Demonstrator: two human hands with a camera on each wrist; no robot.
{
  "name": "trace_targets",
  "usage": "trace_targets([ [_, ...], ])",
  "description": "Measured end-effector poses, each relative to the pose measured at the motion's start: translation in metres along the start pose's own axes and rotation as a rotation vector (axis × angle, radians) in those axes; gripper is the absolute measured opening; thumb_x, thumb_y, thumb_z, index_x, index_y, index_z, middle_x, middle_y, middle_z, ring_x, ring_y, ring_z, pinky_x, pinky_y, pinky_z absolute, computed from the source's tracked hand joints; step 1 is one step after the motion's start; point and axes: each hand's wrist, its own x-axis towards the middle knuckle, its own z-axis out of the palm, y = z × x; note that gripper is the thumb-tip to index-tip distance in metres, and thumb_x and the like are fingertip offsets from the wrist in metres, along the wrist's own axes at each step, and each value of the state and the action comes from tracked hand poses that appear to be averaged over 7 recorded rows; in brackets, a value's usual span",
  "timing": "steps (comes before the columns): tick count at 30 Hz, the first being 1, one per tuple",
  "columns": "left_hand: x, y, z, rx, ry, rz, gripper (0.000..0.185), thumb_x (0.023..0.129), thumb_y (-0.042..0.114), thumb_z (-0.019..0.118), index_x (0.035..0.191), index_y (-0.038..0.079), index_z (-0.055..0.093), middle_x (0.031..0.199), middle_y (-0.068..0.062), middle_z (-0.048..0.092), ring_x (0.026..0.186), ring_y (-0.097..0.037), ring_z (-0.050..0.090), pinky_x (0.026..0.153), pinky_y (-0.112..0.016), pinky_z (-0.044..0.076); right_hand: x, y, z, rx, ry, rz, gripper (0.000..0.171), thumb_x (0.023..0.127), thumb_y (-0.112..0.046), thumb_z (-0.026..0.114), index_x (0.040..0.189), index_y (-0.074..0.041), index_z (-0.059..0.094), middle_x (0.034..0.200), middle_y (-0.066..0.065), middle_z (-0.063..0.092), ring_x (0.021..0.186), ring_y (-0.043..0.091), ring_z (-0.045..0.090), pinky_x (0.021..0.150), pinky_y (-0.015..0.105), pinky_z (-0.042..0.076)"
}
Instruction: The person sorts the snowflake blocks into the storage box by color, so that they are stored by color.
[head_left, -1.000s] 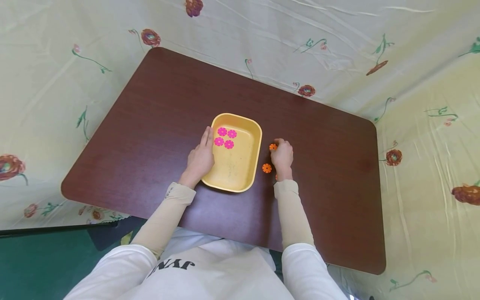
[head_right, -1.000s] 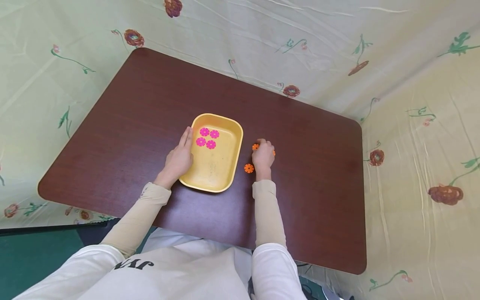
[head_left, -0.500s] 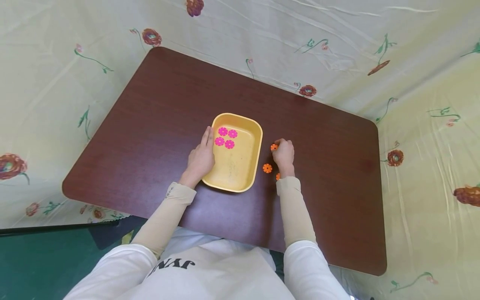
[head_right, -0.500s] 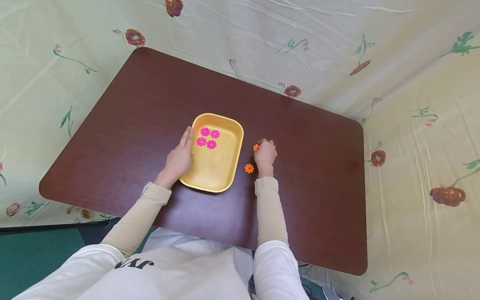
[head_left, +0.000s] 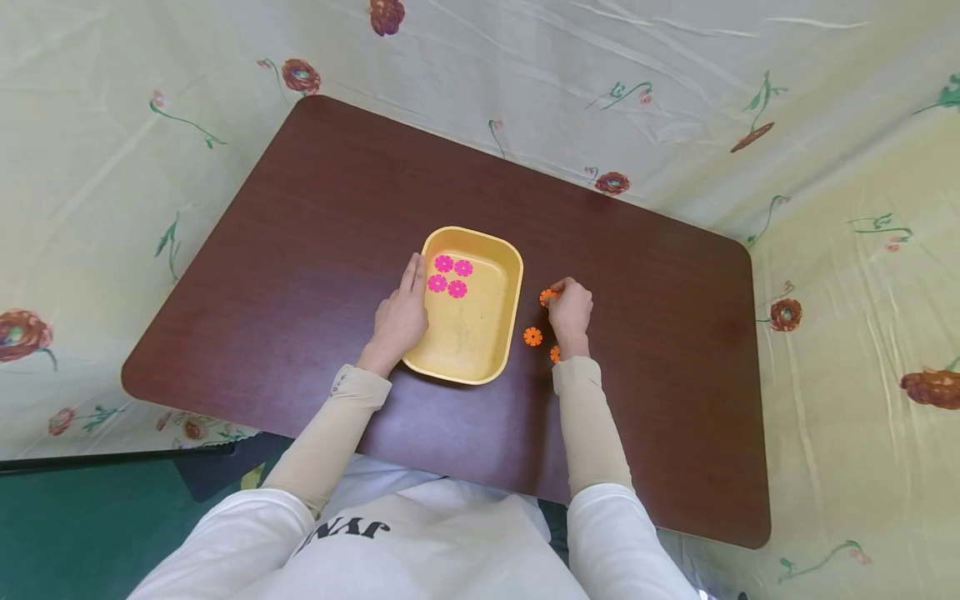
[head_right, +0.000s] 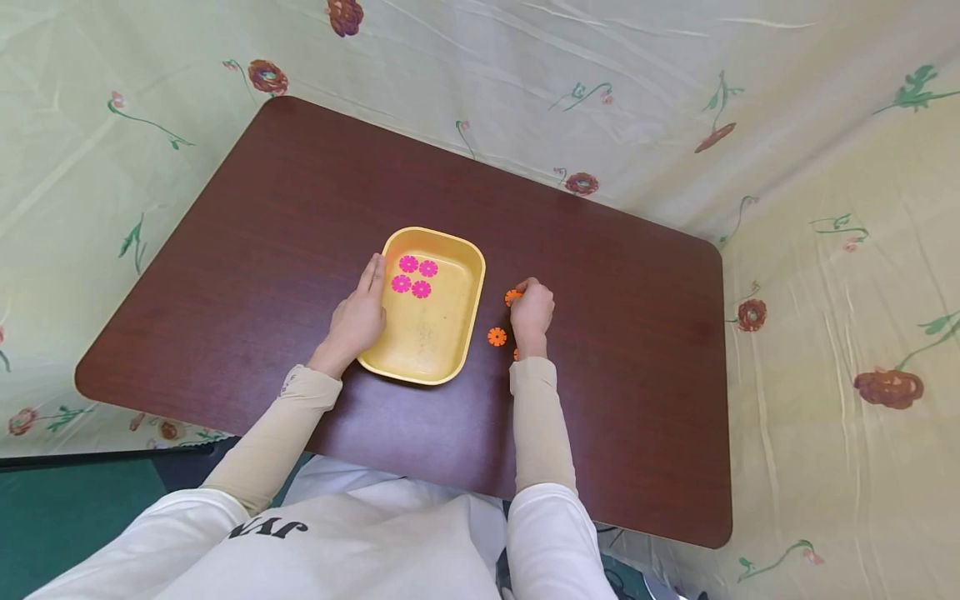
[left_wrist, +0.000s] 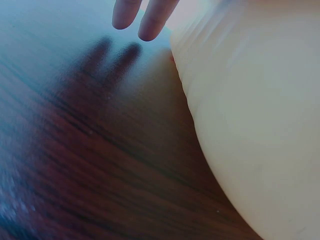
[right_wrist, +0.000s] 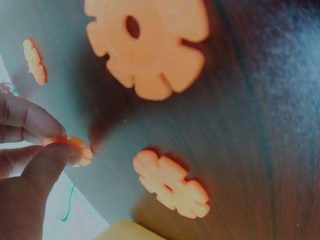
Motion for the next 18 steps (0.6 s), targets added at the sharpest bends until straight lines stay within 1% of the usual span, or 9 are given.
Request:
trace_targets([
  [2, 0.0, 0.0, 0.0, -0.001, 0.003, 0.0, 0.068, 0.091, 0.006, 0.038, 0.149, 0.015, 0.003, 0.155, -0.003, 0.004, 0.073, -0.029, 0.052, 0.064, -0.043, 0.044, 0.0, -0.001, -0.001, -0.002, 0.011, -0.008, 0.015, 0.087, -0.009, 0.061, 0.101, -0.004, 0.064, 0.093, 0.011, 0.064, 0.081, 0.025, 0.058, 0.073, 0.033, 0.051],
  [6, 0.0, -0.001, 0.0, 0.004, 0.004, 0.005, 0.068, 0.091, 0.006, 0.038, 0.148, 0.014, 0.003, 0.155, -0.003, 0.004, 0.073, -0.029, 0.052, 0.063, -0.042, 0.044, -0.001, -0.002, -0.002, 0.019, 0.017, 0.01, 0.013, 0.087, -0.008, 0.06, 0.099, -0.004, 0.066, 0.095, 0.011, 0.065, 0.082, 0.025, 0.059, 0.075, 0.033, 0.052],
  [9, 0.0, -0.001, 0.0, 0.006, 0.003, 0.006, 0.068, 0.091, 0.006, 0.037, 0.148, 0.014, 0.002, 0.154, -0.003, 0.004, 0.072, -0.029, 0.052, 0.062, -0.042, 0.044, -0.001, -0.004, -0.004, 0.027, 0.029, 0.011, 0.014, 0.088, -0.01, 0.06, 0.098, -0.004, 0.067, 0.095, 0.011, 0.066, 0.08, 0.025, 0.059, 0.074, 0.032, 0.052],
  [18, 0.001, 0.0, -0.001, -0.002, -0.004, -0.004, 0.068, 0.091, 0.006, 0.036, 0.148, 0.016, 0.001, 0.155, -0.003, 0.004, 0.074, -0.029, 0.053, 0.063, -0.043, 0.044, 0.0, -0.021, -0.016, 0.053, 0.131, -0.072, 0.014, 0.088, -0.014, 0.061, 0.095, -0.004, 0.067, 0.089, 0.01, 0.067, 0.078, 0.024, 0.06, 0.072, 0.033, 0.05],
])
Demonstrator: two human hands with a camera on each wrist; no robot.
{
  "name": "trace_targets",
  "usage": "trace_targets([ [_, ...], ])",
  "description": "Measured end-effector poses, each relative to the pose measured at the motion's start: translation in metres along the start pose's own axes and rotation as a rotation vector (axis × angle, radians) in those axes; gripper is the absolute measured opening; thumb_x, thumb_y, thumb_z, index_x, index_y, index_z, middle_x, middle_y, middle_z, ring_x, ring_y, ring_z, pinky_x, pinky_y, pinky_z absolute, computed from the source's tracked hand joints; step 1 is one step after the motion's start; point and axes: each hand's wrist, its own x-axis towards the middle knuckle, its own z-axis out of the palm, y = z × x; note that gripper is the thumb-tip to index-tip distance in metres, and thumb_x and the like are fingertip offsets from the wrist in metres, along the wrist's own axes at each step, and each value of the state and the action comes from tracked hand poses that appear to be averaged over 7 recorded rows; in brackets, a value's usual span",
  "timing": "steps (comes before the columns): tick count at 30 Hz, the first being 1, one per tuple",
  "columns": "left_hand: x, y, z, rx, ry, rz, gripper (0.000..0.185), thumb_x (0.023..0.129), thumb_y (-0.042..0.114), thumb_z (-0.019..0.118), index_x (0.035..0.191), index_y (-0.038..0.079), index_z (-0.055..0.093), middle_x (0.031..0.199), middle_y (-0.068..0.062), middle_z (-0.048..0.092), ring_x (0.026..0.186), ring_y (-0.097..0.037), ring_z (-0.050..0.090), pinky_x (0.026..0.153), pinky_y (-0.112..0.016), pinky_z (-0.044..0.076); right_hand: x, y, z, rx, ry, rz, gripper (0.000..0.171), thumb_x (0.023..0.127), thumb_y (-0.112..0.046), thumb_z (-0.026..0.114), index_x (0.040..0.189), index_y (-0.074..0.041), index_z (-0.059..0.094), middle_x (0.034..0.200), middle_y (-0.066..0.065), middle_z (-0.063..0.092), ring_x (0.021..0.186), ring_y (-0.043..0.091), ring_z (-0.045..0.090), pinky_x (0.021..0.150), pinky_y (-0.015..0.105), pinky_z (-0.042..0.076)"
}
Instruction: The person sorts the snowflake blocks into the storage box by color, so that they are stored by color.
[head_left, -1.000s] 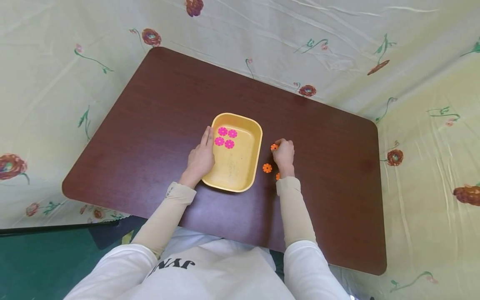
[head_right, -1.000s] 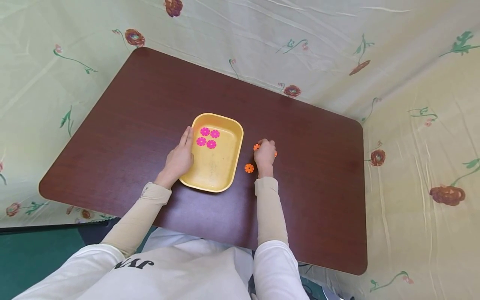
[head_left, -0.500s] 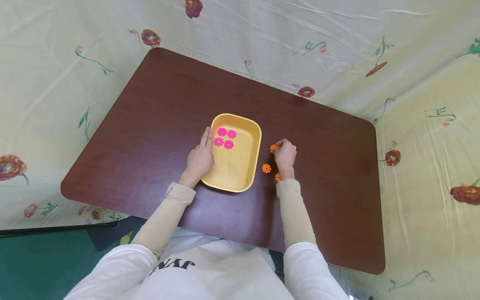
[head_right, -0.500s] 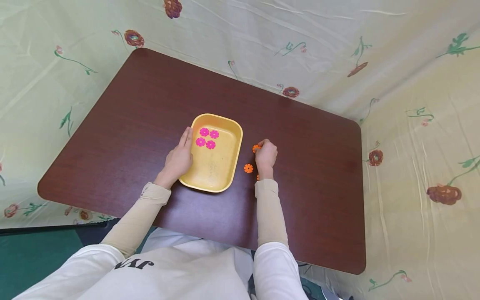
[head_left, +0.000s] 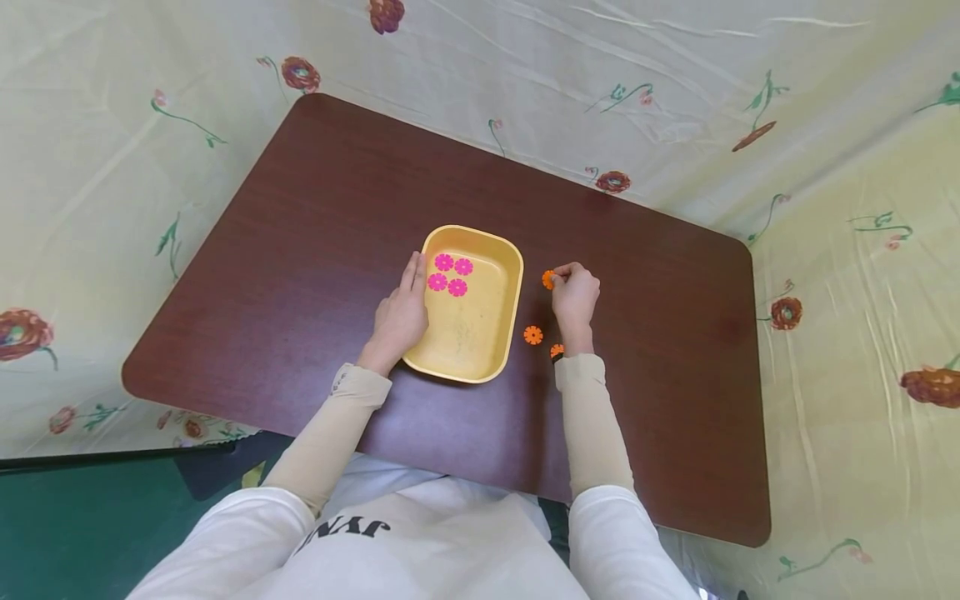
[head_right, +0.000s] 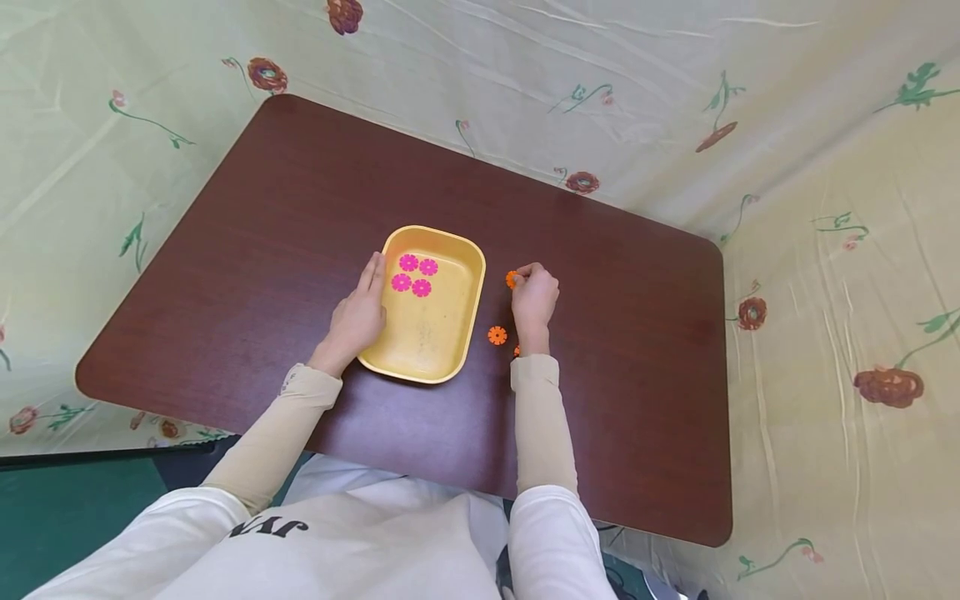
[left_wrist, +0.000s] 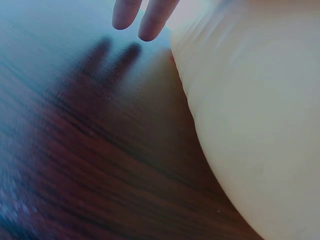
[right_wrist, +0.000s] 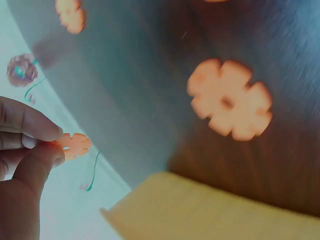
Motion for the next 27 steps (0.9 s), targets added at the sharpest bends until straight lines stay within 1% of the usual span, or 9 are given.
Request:
trace_targets([
  [9, -0.001, 0.001, -0.001, -0.003, 0.014, 0.012, 0.068, 0.091, 0.006, 0.037, 0.149, 0.015, 0.002, 0.154, -0.004, 0.005, 0.074, -0.03, 0.053, 0.063, -0.043, 0.044, 0.0, -0.026, -0.012, 0.066, 0.054, -0.064, 0.013, 0.087, -0.015, 0.062, 0.092, -0.005, 0.067, 0.085, 0.009, 0.067, 0.073, 0.022, 0.059, 0.067, 0.032, 0.049],
  [13, -0.002, 0.001, -0.001, -0.006, 0.016, 0.016, 0.068, 0.091, 0.006, 0.037, 0.148, 0.014, 0.002, 0.154, -0.004, 0.005, 0.074, -0.03, 0.053, 0.063, -0.044, 0.044, -0.002, -0.038, -0.015, 0.085, 0.04, -0.069, 0.013, 0.087, -0.016, 0.062, 0.093, -0.005, 0.067, 0.084, 0.008, 0.065, 0.072, 0.02, 0.057, 0.066, 0.03, 0.05],
  [20, 0.0, 0.0, -0.001, -0.006, -0.009, 0.004, 0.068, 0.092, 0.007, 0.036, 0.148, 0.016, -0.001, 0.155, -0.003, 0.002, 0.077, -0.03, 0.053, 0.065, -0.044, 0.044, -0.004, -0.057, -0.014, 0.111, 0.029, -0.079, 0.012, 0.087, -0.018, 0.063, 0.092, -0.008, 0.067, 0.081, 0.006, 0.064, 0.072, 0.018, 0.055, 0.063, 0.027, 0.047],
  [27, 0.0, -0.001, 0.0, -0.013, -0.012, 0.003, 0.068, 0.092, 0.007, 0.036, 0.148, 0.016, -0.001, 0.155, -0.002, 0.001, 0.077, -0.03, 0.053, 0.066, -0.044, 0.044, -0.011, -0.074, -0.009, 0.178, 0.013, -0.115, 0.013, 0.085, -0.016, 0.064, 0.092, -0.005, 0.068, 0.083, 0.007, 0.066, 0.072, 0.018, 0.056, 0.063, 0.025, 0.048],
])
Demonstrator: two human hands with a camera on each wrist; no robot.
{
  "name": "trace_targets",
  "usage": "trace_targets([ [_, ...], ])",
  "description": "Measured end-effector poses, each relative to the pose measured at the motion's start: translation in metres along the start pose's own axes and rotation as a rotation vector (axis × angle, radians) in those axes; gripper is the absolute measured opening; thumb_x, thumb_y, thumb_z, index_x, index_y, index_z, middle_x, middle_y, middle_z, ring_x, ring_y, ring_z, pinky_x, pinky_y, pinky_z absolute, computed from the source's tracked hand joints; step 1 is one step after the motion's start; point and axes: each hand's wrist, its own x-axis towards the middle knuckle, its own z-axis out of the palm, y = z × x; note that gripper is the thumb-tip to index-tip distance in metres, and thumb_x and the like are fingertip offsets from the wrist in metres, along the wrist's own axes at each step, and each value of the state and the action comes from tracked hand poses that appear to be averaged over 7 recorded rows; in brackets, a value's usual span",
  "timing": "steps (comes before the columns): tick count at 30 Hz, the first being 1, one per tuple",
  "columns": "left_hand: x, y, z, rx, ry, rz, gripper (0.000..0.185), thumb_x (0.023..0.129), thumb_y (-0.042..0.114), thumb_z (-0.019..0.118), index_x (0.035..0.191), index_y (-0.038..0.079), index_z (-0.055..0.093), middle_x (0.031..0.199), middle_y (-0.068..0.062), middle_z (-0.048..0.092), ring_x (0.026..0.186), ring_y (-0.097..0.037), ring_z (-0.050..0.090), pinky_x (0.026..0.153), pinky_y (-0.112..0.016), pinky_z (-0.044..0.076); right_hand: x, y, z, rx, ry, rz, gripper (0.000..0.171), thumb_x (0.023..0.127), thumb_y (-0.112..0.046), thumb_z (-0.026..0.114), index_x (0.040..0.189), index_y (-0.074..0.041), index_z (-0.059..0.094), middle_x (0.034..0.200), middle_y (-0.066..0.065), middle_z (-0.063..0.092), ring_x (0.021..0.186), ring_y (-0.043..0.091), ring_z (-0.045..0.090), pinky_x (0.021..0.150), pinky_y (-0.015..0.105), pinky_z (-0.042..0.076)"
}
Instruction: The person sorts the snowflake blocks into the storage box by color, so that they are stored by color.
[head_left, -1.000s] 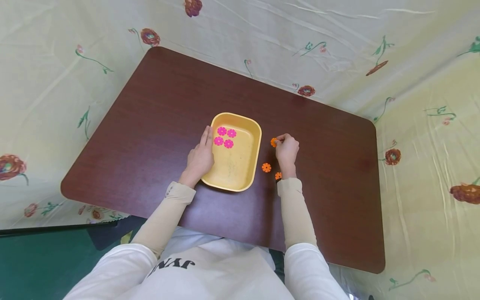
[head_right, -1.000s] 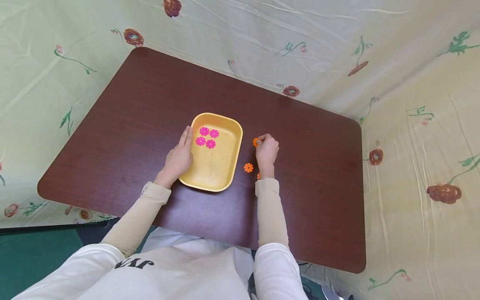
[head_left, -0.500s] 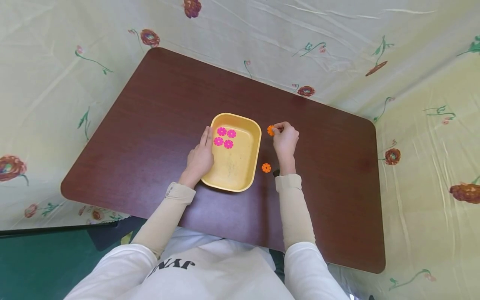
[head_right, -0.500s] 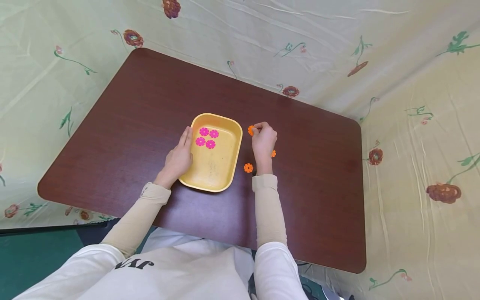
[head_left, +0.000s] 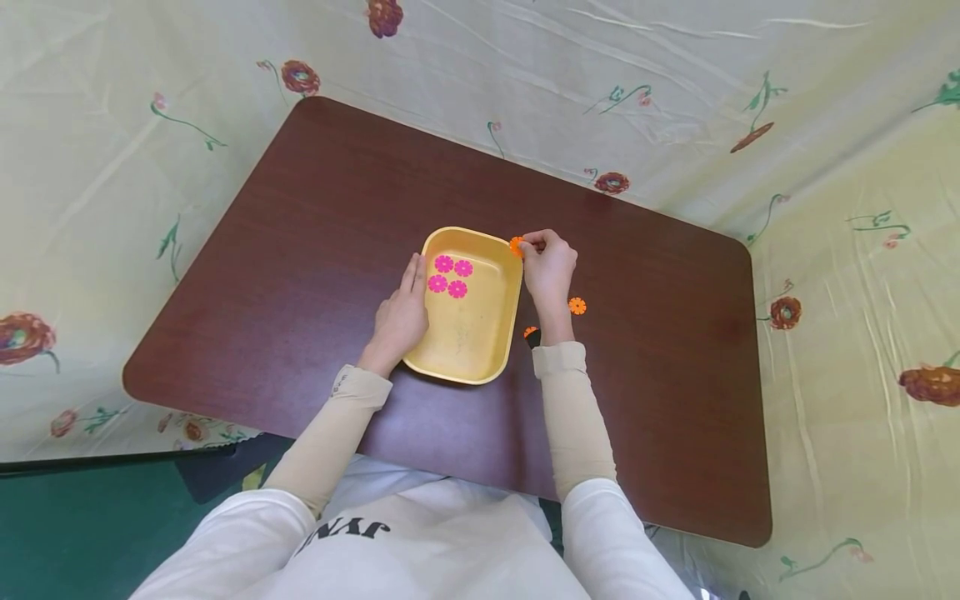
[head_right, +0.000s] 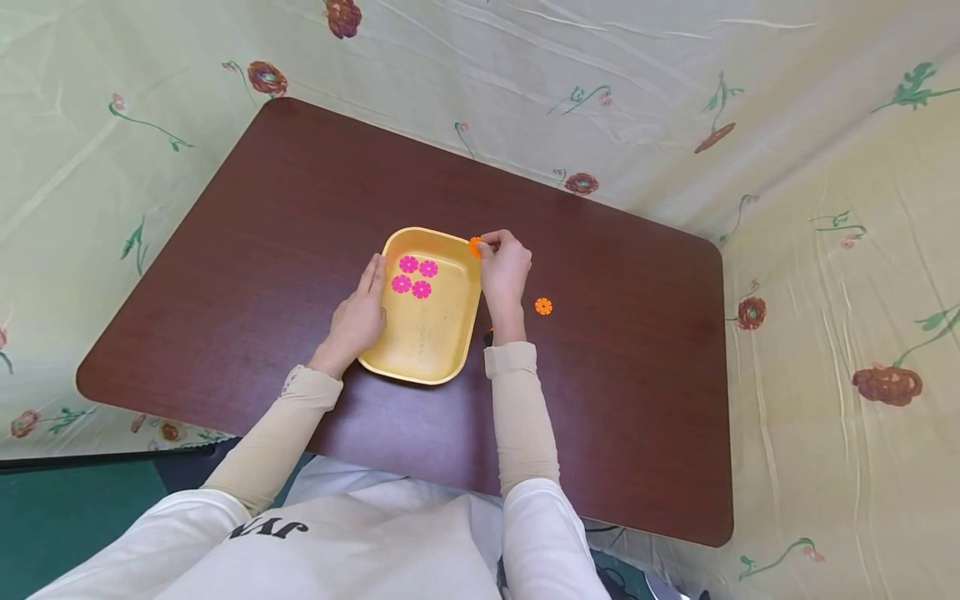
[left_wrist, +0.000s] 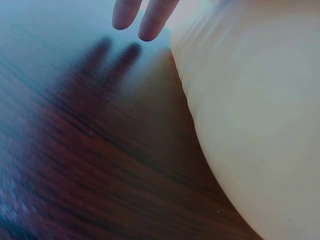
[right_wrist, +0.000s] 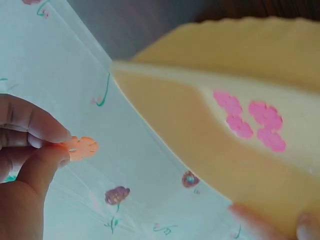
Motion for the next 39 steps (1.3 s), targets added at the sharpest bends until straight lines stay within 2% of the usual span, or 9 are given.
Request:
trace_targets([
  [7, 0.0, 0.0, 0.0, 0.005, 0.014, 0.003, 0.068, 0.091, 0.007, 0.036, 0.148, 0.015, 0.0, 0.155, -0.002, 0.003, 0.075, -0.03, 0.053, 0.064, -0.044, 0.044, -0.004, -0.007, 0.012, 0.008, -0.035, -0.018, 0.01, 0.085, -0.015, 0.065, 0.089, -0.007, 0.068, 0.08, 0.006, 0.065, 0.07, 0.017, 0.055, 0.06, 0.024, 0.046],
  [18, -0.002, 0.0, 0.001, 0.004, 0.044, 0.016, 0.069, 0.09, 0.005, 0.037, 0.148, 0.014, 0.001, 0.154, -0.006, 0.005, 0.072, -0.03, 0.052, 0.06, -0.042, 0.044, -0.009, -0.006, 0.02, 0.01, -0.081, 0.032, 0.01, 0.085, -0.014, 0.064, 0.091, -0.007, 0.067, 0.082, 0.006, 0.063, 0.071, 0.017, 0.055, 0.065, 0.023, 0.05],
  [22, -0.003, 0.001, 0.0, -0.009, 0.059, 0.023, 0.069, 0.089, 0.005, 0.038, 0.148, 0.013, 0.003, 0.154, -0.008, 0.006, 0.073, -0.03, 0.052, 0.06, -0.043, 0.044, -0.01, -0.006, 0.021, 0.002, -0.085, 0.025, 0.011, 0.085, -0.014, 0.064, 0.091, -0.006, 0.067, 0.082, 0.007, 0.063, 0.071, 0.017, 0.056, 0.064, 0.024, 0.051],
  [30, -0.003, 0.0, 0.001, -0.026, 0.086, 0.032, 0.067, 0.09, 0.005, 0.037, 0.148, 0.008, 0.004, 0.154, -0.007, 0.005, 0.072, -0.031, 0.051, 0.059, -0.043, 0.044, -0.015, -0.01, 0.031, 0.028, -0.148, 0.005, 0.013, 0.086, -0.017, 0.064, 0.09, -0.005, 0.067, 0.081, 0.006, 0.064, 0.067, 0.015, 0.058, 0.06, 0.023, 0.049],
  [39, -0.002, 0.0, 0.0, -0.022, 0.068, 0.035, 0.068, 0.089, 0.005, 0.037, 0.148, 0.009, 0.003, 0.154, -0.006, 0.007, 0.071, -0.031, 0.052, 0.059, -0.044, 0.044, -0.02, -0.019, 0.04, 0.046, -0.184, -0.006, 0.012, 0.084, -0.016, 0.066, 0.088, -0.005, 0.067, 0.078, 0.006, 0.064, 0.063, 0.014, 0.058, 0.057, 0.022, 0.048],
])
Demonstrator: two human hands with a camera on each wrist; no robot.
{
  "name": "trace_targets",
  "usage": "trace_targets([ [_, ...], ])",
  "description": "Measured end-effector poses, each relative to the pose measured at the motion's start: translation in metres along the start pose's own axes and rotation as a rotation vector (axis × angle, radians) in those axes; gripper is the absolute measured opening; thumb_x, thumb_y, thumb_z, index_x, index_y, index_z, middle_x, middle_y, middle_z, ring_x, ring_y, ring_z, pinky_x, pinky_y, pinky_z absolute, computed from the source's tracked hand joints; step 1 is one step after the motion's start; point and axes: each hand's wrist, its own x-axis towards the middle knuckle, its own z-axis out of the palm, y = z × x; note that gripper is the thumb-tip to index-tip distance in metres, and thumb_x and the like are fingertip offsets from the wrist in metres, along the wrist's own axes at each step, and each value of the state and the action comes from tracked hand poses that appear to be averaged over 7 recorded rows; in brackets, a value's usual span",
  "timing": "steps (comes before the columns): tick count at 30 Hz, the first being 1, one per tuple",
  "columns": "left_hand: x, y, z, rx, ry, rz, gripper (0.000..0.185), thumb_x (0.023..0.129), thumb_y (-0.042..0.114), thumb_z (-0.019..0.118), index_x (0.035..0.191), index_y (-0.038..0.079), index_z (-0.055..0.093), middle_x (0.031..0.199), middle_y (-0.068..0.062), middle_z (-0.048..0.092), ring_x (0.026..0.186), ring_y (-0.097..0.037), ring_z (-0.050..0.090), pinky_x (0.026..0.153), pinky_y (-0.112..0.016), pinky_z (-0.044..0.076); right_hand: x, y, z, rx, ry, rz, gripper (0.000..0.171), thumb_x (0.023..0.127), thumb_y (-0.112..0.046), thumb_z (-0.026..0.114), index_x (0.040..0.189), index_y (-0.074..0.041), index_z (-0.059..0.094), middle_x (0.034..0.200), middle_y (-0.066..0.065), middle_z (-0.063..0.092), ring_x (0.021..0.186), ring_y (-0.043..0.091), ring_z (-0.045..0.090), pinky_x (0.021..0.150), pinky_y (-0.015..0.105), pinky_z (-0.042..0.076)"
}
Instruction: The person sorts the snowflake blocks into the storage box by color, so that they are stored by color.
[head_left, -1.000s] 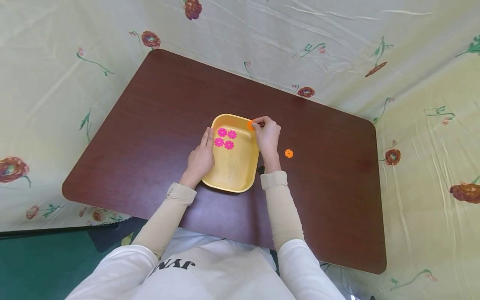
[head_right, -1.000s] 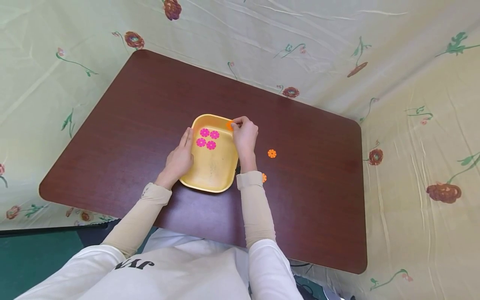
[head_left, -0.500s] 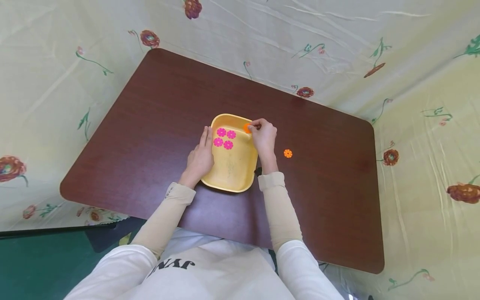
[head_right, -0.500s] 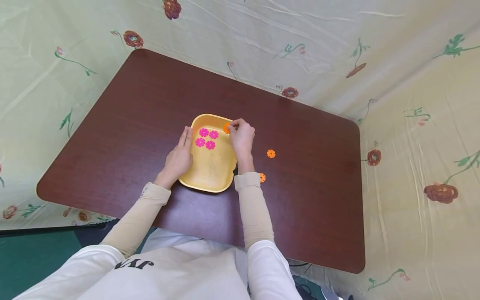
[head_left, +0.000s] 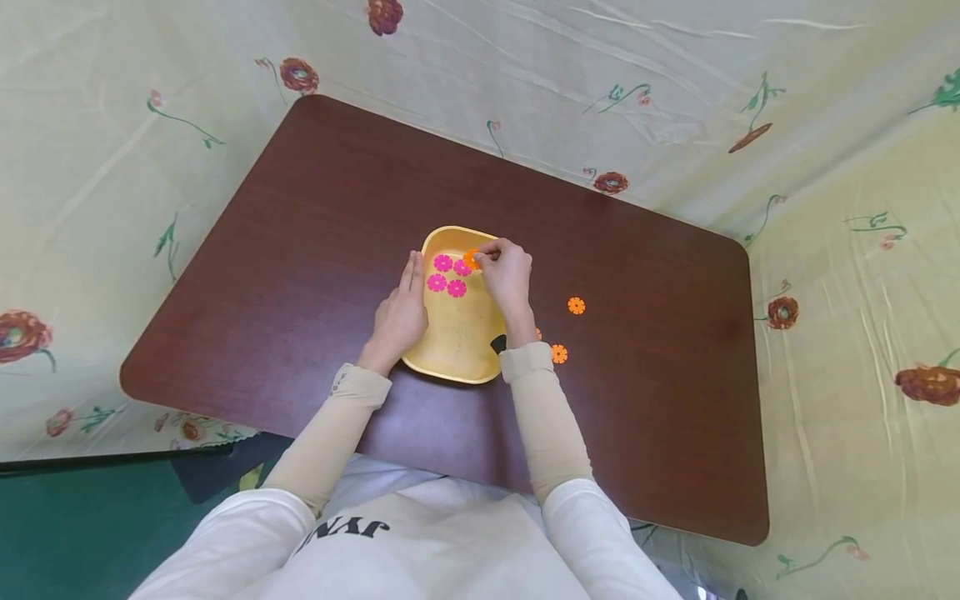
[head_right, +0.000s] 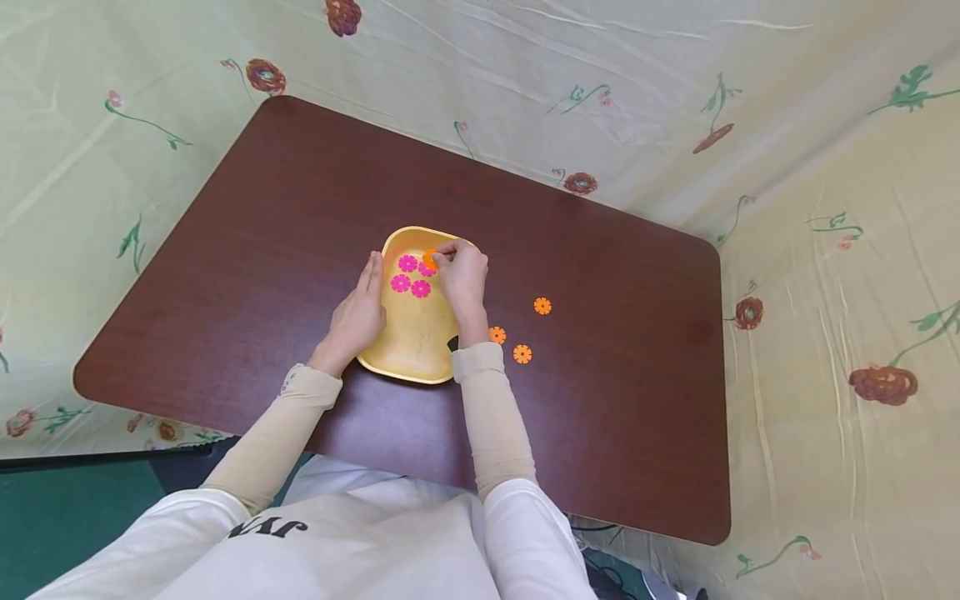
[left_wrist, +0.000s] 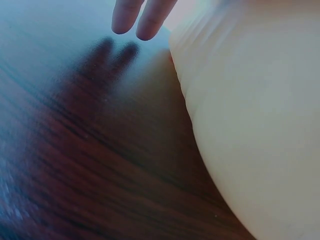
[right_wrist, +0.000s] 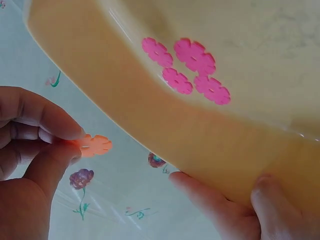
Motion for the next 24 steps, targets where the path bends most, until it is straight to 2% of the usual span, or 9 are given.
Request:
trace_targets([
  [17, 0.001, -0.001, 0.001, 0.005, 0.002, 0.001, 0.068, 0.09, 0.006, 0.038, 0.148, 0.01, 0.004, 0.154, -0.006, 0.008, 0.075, -0.033, 0.054, 0.06, -0.046, 0.046, -0.008, 0.002, 0.036, -0.06, -0.102, 0.016, 0.009, 0.084, -0.014, 0.066, 0.086, -0.005, 0.068, 0.076, 0.005, 0.065, 0.062, 0.013, 0.057, 0.054, 0.019, 0.046],
  [24, 0.001, -0.002, 0.001, 0.007, -0.001, 0.001, 0.067, 0.091, 0.006, 0.037, 0.148, 0.011, 0.003, 0.154, -0.006, 0.008, 0.073, -0.032, 0.053, 0.061, -0.046, 0.046, -0.011, 0.007, 0.05, -0.132, -0.159, -0.006, 0.007, 0.082, -0.012, 0.067, 0.084, -0.006, 0.07, 0.076, 0.004, 0.066, 0.064, 0.012, 0.056, 0.055, 0.018, 0.042],
])
